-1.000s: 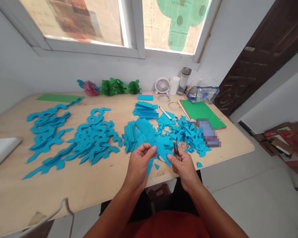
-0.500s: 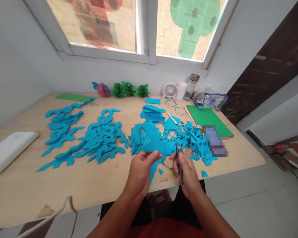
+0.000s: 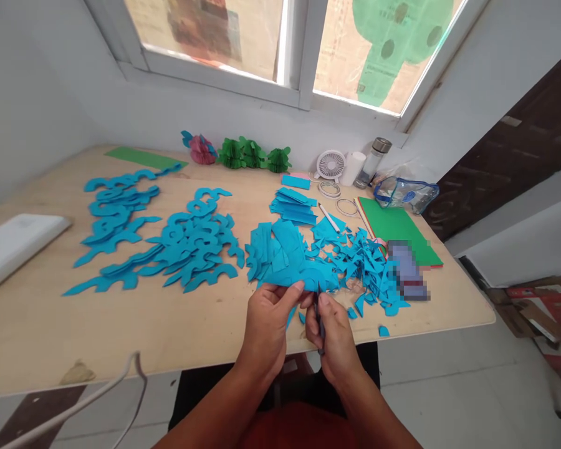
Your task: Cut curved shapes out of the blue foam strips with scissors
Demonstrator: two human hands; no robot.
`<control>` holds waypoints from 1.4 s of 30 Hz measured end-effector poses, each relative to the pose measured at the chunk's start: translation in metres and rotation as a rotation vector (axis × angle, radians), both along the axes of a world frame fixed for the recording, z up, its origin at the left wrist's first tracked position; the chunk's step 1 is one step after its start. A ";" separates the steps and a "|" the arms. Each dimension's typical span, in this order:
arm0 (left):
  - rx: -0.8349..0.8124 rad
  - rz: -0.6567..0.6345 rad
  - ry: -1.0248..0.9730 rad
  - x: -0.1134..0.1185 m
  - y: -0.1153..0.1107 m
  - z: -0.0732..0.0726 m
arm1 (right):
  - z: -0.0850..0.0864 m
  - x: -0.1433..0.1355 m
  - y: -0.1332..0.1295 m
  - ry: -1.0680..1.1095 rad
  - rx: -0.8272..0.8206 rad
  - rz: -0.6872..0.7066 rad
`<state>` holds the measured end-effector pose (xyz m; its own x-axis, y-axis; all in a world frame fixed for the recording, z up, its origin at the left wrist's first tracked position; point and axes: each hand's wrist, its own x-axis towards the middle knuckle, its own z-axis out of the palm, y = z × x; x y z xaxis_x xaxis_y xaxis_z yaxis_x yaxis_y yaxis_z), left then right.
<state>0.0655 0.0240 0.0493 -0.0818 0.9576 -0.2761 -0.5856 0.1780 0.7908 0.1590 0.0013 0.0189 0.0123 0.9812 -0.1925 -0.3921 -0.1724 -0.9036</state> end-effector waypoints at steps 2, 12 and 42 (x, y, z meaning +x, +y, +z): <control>-0.002 0.024 0.013 0.000 0.000 0.001 | 0.000 -0.001 0.000 0.003 0.000 0.002; -0.028 0.050 0.070 0.005 0.000 0.011 | 0.005 -0.002 0.001 -0.021 -0.007 -0.007; -0.011 0.023 0.047 0.007 -0.002 0.009 | 0.006 -0.003 0.000 -0.048 -0.005 -0.034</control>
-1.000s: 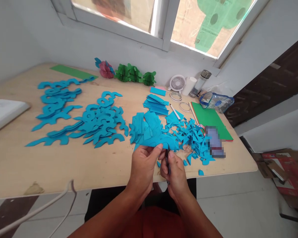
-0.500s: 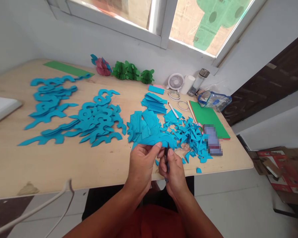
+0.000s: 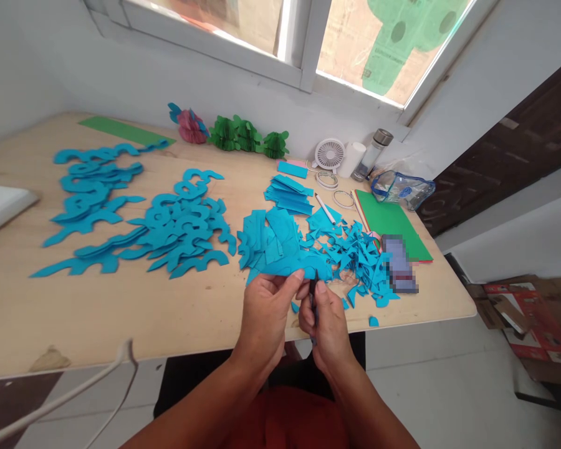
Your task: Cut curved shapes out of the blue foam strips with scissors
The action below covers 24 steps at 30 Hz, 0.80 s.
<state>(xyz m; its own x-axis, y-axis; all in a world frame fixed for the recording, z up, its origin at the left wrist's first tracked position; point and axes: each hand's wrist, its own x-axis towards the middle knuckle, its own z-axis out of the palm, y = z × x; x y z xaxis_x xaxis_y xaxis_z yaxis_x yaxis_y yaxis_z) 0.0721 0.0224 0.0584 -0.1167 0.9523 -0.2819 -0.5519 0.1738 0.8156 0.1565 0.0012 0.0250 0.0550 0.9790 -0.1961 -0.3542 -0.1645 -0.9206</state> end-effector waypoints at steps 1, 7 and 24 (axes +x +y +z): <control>-0.003 -0.002 -0.006 0.000 0.000 0.000 | 0.000 0.000 0.000 0.002 0.001 0.003; 0.008 -0.023 -0.021 -0.002 0.000 -0.002 | 0.000 0.000 -0.002 0.017 0.007 0.016; -0.033 -0.080 -0.017 -0.012 -0.005 0.000 | 0.005 0.006 -0.007 -0.017 -0.045 0.062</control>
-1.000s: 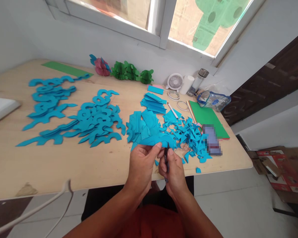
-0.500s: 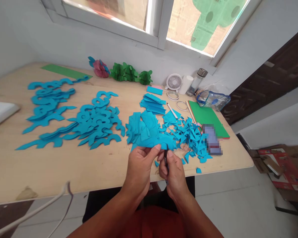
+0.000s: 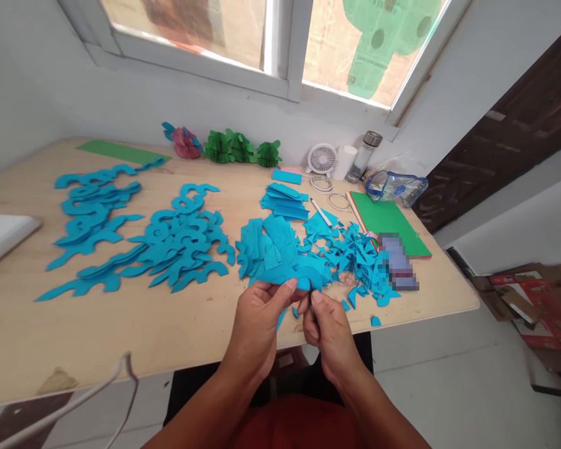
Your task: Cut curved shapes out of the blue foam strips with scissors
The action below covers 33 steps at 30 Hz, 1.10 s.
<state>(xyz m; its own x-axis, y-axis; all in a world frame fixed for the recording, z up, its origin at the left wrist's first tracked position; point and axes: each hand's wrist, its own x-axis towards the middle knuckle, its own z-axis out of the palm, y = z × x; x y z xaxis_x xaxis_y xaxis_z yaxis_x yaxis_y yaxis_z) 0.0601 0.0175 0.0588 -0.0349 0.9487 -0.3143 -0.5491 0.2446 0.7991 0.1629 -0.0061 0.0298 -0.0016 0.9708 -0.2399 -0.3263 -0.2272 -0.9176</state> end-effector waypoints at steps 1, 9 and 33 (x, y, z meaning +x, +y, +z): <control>-0.005 -0.004 -0.001 -0.001 0.000 -0.001 | 0.000 0.001 0.000 -0.001 -0.003 0.006; -0.045 -0.029 0.031 -0.008 0.001 -0.004 | 0.002 0.004 -0.002 -0.017 -0.018 0.047; -0.024 -0.060 0.074 -0.025 0.002 -0.007 | 0.006 0.014 -0.005 -0.089 0.004 0.109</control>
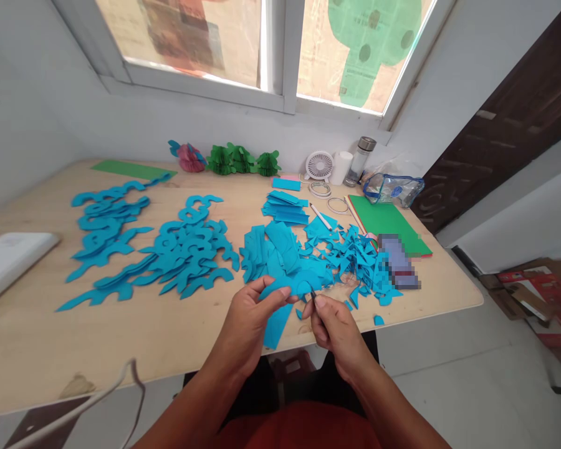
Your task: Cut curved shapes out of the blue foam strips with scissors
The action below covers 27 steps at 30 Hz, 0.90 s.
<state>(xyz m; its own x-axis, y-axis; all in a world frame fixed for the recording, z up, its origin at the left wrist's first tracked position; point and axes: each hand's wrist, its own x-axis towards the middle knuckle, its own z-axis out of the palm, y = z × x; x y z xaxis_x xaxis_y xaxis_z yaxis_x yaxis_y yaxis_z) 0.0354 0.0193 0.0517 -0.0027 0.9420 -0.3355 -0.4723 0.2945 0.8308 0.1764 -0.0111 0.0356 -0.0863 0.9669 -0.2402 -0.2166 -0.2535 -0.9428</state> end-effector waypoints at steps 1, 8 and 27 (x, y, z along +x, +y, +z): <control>-0.001 0.004 -0.005 0.000 0.000 0.000 | 0.000 0.000 0.000 0.002 0.000 0.012; -0.027 0.081 -0.054 0.004 0.000 0.001 | -0.002 -0.004 -0.002 0.041 -0.024 0.026; 0.021 0.118 -0.103 0.026 -0.008 -0.001 | -0.006 -0.025 0.001 0.068 0.096 -0.119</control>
<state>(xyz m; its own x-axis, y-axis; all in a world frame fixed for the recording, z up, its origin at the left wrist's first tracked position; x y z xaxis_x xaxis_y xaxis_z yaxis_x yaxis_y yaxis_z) 0.0616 0.0110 0.0509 -0.0802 0.9440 -0.3201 -0.5852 0.2153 0.7818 0.1516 -0.0096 0.0295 0.0171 0.9895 -0.1436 -0.3040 -0.1316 -0.9435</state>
